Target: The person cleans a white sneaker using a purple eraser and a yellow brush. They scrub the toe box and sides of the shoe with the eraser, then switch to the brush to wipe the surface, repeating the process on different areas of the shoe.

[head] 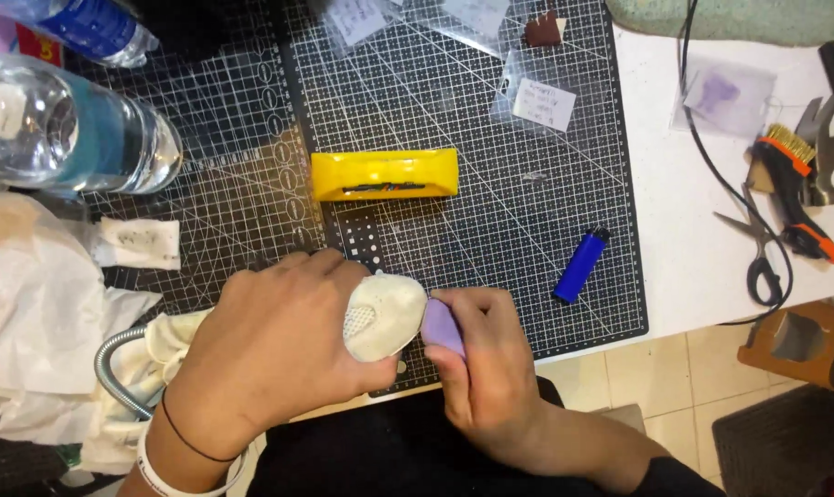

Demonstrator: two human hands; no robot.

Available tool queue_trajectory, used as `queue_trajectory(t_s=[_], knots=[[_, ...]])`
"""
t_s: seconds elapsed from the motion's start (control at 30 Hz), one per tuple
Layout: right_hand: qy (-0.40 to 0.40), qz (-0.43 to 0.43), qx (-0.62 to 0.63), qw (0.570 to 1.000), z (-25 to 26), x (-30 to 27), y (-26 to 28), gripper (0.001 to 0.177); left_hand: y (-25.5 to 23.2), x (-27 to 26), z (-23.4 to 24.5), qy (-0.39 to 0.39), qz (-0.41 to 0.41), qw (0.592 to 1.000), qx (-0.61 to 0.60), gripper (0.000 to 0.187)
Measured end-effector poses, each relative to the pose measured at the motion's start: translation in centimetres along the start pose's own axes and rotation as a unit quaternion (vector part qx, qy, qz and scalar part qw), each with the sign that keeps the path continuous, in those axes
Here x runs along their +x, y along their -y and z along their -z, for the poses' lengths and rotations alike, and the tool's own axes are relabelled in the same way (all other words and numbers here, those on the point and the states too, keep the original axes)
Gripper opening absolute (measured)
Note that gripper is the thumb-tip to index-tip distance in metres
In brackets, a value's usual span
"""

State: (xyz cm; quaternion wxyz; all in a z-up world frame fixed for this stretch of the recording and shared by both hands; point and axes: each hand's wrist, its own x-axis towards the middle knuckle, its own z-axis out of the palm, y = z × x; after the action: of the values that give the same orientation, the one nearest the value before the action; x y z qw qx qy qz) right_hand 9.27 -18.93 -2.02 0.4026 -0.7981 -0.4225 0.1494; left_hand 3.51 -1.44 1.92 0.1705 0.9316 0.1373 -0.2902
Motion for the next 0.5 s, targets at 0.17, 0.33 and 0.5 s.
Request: queue_trajectory(t_s=[0.17,0.33,0.5], knots=[[0.013,-0.008,-0.005,1.0,-0.2,1.0,-0.6,0.037,-0.1,-0.2,0.0,0.01,-0.007,1.0,0.003,0.06],[0.024,0.045,-0.055,0.997,-0.3,0.8,-1.1,0.034,0.1,-0.4,-0.2,-0.033,-0.012,0.999,-0.018,0.051],[0.042,0.0,-0.049,0.998,0.0,-0.4,-0.5,0.05,0.2,-0.5,0.4,0.008,0.005,0.999,-0.044,0.047]])
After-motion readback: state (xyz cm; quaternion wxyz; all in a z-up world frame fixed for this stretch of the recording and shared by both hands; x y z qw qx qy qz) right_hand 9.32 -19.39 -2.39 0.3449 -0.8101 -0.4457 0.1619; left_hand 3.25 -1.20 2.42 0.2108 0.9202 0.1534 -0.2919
